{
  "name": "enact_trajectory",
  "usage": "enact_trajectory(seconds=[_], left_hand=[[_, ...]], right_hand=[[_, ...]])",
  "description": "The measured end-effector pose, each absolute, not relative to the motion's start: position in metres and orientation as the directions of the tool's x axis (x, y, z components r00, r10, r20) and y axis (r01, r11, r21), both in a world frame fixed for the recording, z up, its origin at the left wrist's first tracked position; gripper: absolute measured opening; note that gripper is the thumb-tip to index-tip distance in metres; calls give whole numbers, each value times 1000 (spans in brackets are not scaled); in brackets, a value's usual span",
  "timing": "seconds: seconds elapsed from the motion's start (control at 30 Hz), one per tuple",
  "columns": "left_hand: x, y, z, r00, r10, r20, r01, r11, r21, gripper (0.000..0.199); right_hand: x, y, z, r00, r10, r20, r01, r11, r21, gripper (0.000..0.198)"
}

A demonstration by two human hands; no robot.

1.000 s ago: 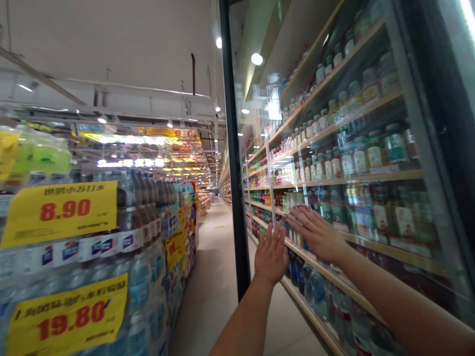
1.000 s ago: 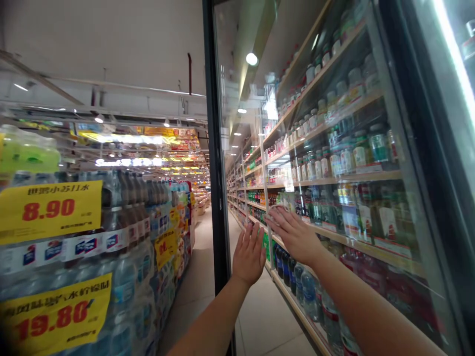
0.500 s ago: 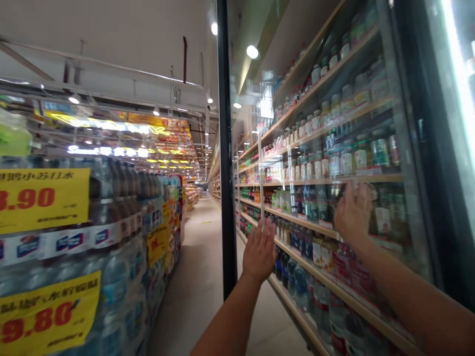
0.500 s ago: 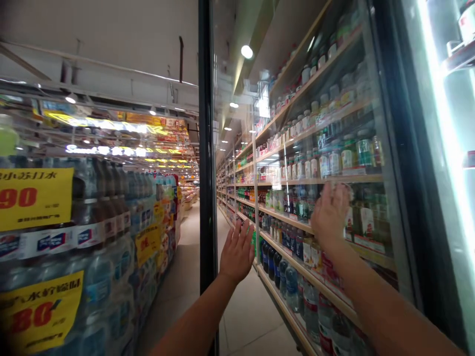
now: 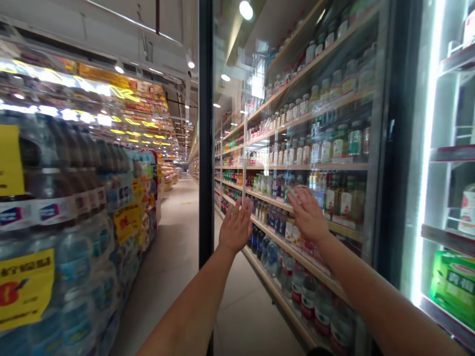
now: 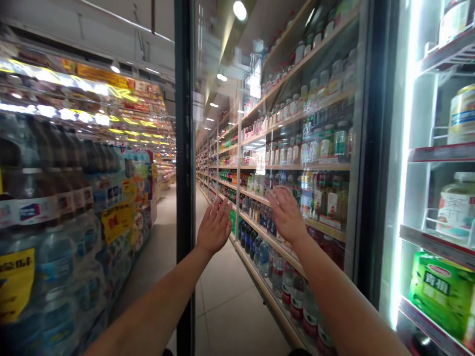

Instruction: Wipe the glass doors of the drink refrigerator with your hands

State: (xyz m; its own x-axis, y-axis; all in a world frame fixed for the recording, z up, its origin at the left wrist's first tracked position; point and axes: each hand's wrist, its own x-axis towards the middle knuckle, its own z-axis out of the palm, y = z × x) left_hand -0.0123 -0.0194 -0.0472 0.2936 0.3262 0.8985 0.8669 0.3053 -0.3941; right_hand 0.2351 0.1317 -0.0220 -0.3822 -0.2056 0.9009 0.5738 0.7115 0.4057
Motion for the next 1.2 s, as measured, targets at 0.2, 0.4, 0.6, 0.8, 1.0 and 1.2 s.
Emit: enact_trajectory(seconds=[0.2,0.4,0.6,0.8,1.0,1.2], left_hand=[[-12,-17,-49,299,321,899,872,291,-394,61],[-13,-17,-50,303,321,897,869,293,-398,63],[-13,-17,-49,289,343,894,877,280,-391,63],[-10,-19,-46,258,386,886,882,281,-379,62],[-10,-18,-47,253,374,892,880,296,-373,62],[-12,-17,-49,271,349,897,891,262,-370,65]], right_hand=[[295,177,-17,250,174,953,696,652,-301,61],[213,138,35,255,83,963,668,705,-238,59],[133,73,35,-280,-154,948,594,748,297,57],[180,97,18,-491,-228,841,520,698,493,59],[261,152,-1,-164,-56,985,721,674,159,59],[257,161,2,310,122,943,680,665,-309,62]])
